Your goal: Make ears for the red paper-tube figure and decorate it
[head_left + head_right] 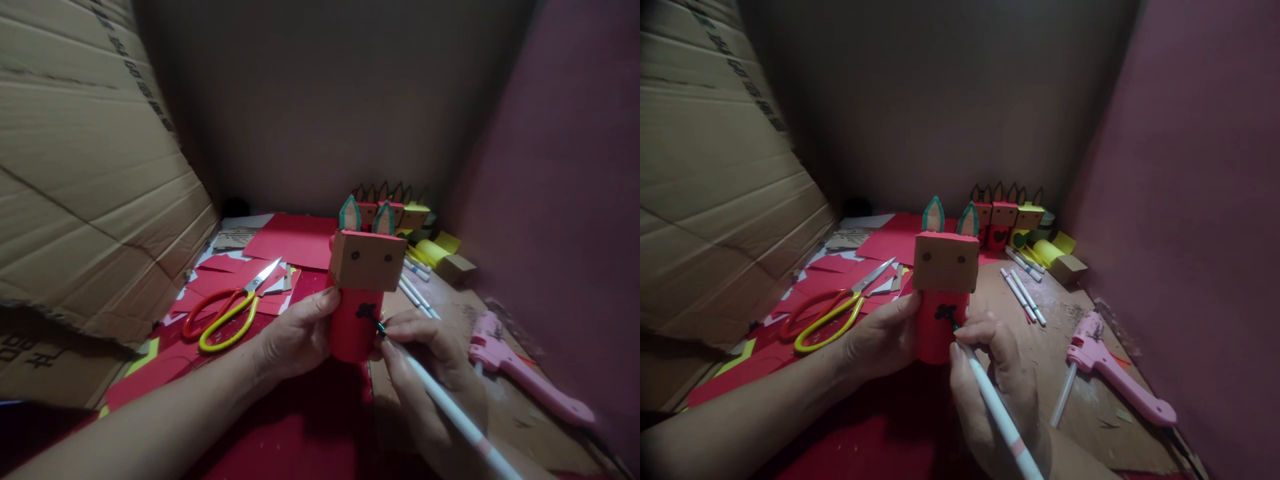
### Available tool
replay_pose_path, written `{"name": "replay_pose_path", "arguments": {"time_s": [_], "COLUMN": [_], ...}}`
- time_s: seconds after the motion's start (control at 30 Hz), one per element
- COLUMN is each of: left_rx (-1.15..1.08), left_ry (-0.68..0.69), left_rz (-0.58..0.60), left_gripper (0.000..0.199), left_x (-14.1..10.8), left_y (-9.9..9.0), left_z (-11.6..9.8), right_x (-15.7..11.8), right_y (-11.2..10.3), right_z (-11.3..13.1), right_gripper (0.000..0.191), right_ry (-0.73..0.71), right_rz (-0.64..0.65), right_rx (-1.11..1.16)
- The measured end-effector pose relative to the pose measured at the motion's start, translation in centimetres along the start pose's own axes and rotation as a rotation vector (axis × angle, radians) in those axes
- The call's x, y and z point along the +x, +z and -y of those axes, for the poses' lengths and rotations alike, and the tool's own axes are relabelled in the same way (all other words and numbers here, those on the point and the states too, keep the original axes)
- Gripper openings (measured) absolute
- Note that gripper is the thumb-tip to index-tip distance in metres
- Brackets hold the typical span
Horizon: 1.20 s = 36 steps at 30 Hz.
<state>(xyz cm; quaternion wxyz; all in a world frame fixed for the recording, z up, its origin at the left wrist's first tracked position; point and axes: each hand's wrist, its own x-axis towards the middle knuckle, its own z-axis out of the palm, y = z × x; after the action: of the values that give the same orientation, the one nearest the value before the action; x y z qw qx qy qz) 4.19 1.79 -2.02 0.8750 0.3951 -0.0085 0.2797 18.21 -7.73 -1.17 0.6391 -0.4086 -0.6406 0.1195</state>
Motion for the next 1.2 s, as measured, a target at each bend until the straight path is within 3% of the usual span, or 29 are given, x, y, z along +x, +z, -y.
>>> {"name": "replay_pose_path", "arguments": {"time_s": [0.4, 1.2], "left_rx": [0.018, 0.029], "left_ry": [0.022, 0.004], "left_rz": [-0.058, -0.021], "left_gripper": [0.036, 0.038], "left_x": [0.2, 0.09], "left_y": [0.52, -0.1], "left_z": [-0.02, 0.11], "right_x": [-0.03, -0.04], "right_y": [0.12, 0.21], "right_z": [-0.08, 0.17], "right_gripper": [0.022, 0.02], "right_ry": [-0.007, 0.021], "right_rz": [-0.013, -0.034], "right_rx": [-0.038, -0.035]}}
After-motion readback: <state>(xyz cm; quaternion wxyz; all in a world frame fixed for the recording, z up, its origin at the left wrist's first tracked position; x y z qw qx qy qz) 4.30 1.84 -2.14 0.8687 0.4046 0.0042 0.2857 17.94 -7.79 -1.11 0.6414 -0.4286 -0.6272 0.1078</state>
